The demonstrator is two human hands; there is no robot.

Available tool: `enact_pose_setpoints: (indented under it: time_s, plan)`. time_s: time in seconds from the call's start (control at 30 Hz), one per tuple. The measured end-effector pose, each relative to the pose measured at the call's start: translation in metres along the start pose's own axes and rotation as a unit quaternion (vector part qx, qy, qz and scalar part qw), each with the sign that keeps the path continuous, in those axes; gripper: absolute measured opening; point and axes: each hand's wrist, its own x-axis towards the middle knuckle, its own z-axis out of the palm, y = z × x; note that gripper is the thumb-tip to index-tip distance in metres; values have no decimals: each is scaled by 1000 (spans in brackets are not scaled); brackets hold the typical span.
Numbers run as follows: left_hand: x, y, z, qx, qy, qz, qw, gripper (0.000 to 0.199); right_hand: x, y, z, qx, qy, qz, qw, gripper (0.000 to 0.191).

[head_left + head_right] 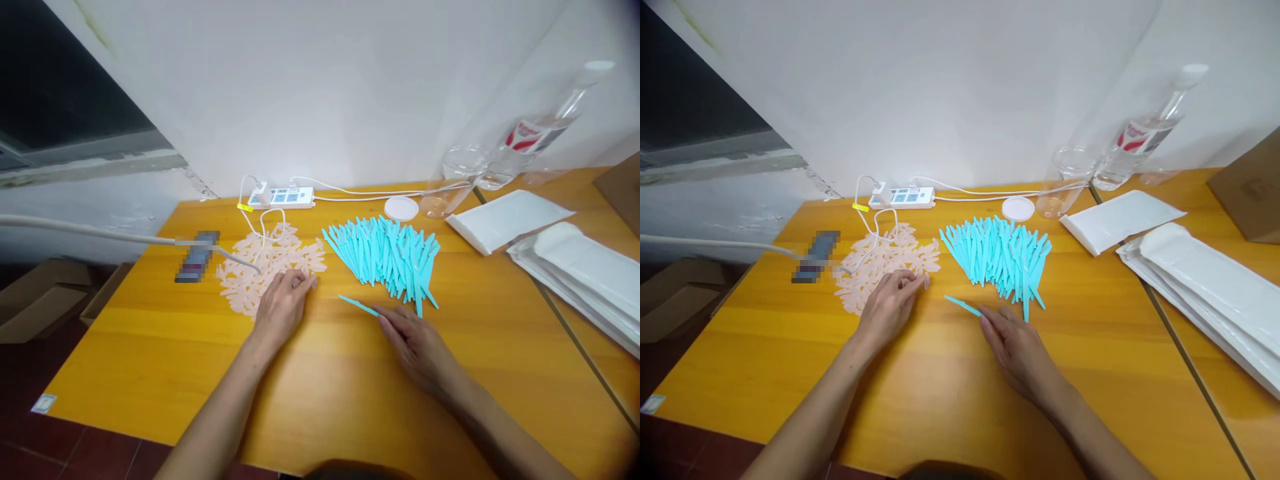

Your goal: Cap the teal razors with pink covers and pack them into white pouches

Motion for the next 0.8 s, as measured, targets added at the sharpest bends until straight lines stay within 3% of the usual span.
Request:
enact_pose_setpoints:
  time_s: [0.13,0.27,0.37,0.5,0.63,0.8]
  plan:
    - [18,-12,5,98,-38,84,991,21,-9,7,-5,-46,-44,-45,997,34]
    - [7,2,13,25,-25,108,994,21,-13,10,-11,-36,-74,-69,994,33]
    - [-12,16,12,-128,-51,42,990,22,-13,11,-16,-35,-91,-80,992,33]
    - [-35,34,2,-307,-150,-116,933,29,-14,12,-17,-39,-101,-109,988,32]
    - [-42,43,-2,-363,-167,-178,899,36,-15,10,-18,-50,-104,-119,986,33]
    - [-41,44,-5,-371,-160,-205,891,33,-17,8,-19,-57,-111,-112,986,35]
